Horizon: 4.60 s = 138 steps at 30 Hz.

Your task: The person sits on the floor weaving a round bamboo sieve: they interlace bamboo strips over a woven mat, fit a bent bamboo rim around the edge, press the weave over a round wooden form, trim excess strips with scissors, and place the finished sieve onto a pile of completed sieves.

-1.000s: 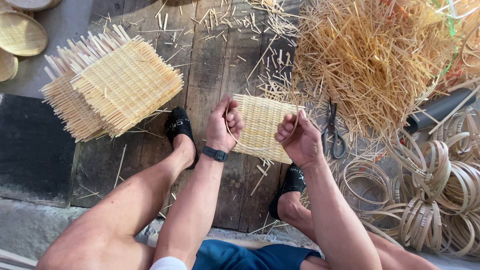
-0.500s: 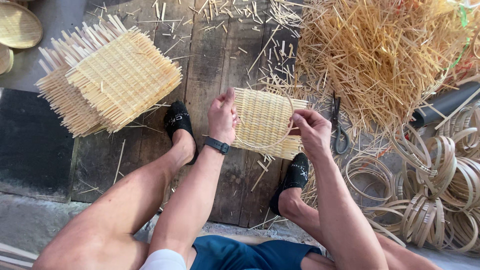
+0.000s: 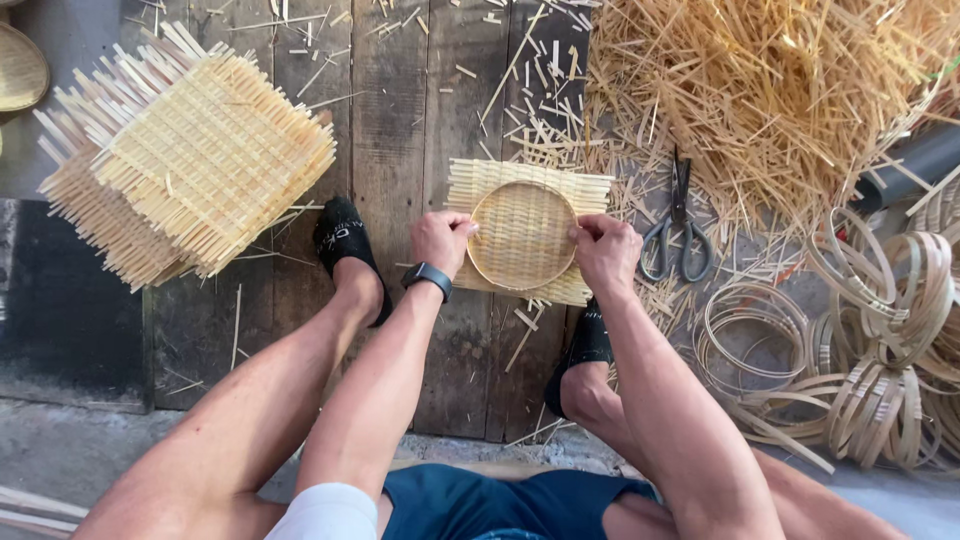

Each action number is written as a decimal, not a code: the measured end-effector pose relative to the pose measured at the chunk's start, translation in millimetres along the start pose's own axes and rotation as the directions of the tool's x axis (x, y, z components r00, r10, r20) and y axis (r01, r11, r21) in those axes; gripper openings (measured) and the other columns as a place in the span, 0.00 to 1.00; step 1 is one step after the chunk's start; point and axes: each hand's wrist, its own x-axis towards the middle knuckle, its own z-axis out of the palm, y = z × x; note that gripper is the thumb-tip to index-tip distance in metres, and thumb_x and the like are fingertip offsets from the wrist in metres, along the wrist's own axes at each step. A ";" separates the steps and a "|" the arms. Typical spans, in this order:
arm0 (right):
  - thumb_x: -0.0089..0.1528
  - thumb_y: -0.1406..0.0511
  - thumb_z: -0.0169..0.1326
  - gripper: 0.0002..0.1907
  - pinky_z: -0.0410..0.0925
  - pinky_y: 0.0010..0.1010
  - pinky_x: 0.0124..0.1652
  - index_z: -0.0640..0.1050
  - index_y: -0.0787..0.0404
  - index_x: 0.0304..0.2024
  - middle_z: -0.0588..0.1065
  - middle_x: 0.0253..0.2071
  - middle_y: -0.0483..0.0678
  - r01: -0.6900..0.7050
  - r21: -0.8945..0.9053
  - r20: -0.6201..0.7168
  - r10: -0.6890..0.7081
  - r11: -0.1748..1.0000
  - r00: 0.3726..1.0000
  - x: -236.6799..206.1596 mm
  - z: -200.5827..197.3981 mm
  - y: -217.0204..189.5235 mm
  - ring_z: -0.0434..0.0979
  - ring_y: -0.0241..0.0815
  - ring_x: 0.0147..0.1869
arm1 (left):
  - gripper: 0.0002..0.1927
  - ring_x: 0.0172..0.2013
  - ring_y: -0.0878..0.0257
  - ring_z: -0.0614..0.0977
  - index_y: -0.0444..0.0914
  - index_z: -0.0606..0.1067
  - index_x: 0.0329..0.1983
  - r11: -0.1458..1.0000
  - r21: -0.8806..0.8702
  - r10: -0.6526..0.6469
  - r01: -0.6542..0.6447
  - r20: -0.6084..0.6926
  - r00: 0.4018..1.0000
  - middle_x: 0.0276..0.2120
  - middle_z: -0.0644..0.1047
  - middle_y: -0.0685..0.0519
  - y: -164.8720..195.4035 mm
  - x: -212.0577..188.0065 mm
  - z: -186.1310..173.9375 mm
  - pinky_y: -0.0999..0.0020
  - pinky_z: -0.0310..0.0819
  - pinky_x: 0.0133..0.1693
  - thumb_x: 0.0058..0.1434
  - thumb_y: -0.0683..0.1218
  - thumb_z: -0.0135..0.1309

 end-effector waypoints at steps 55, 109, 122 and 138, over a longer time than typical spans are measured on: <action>0.40 0.53 0.67 0.49 0.44 0.60 0.72 0.70 0.68 0.60 0.58 0.70 0.64 0.715 -0.543 0.419 -0.596 0.440 0.685 -31.1 52.5 -46.7 0.52 0.64 0.77 | 0.13 0.43 0.53 0.84 0.42 0.83 0.41 0.850 -0.212 0.518 -0.482 0.175 0.837 0.40 0.82 0.51 9.8 68.9 59.5 0.61 0.79 0.45 0.67 0.55 0.56; 0.55 0.61 0.67 0.22 0.70 0.36 0.30 0.76 0.71 0.43 0.75 0.26 0.52 -0.410 0.074 0.360 0.360 0.909 0.861 3.5 -99.4 163.0 0.76 0.43 0.28 | 0.56 0.53 0.53 0.71 0.47 0.59 0.75 0.607 0.331 0.655 -0.723 0.306 0.690 0.54 0.71 0.52 1.8 -22.7 81.3 0.53 0.70 0.54 0.46 0.64 0.71; 0.61 0.49 0.62 0.26 0.64 0.32 0.21 0.80 0.68 0.30 0.71 0.16 0.45 -0.551 0.012 0.569 0.447 0.834 0.690 -46.8 -41.9 45.0 0.70 0.38 0.19 | 0.62 0.65 0.35 0.64 0.34 0.50 0.77 0.917 0.231 0.326 -0.327 0.040 0.944 0.66 0.60 0.31 4.9 -58.6 93.8 0.41 0.59 0.66 0.45 0.56 0.71; 0.55 0.42 0.57 0.35 0.68 0.44 0.50 0.74 0.67 0.45 0.73 0.43 0.59 0.330 -0.581 0.340 -0.147 0.744 0.929 -1.6 -60.6 96.6 0.73 0.55 0.51 | 0.59 0.64 0.41 0.65 0.34 0.54 0.72 0.928 0.123 0.353 -0.352 0.014 0.936 0.63 0.65 0.38 18.4 -53.2 94.1 0.46 0.57 0.67 0.39 0.49 0.74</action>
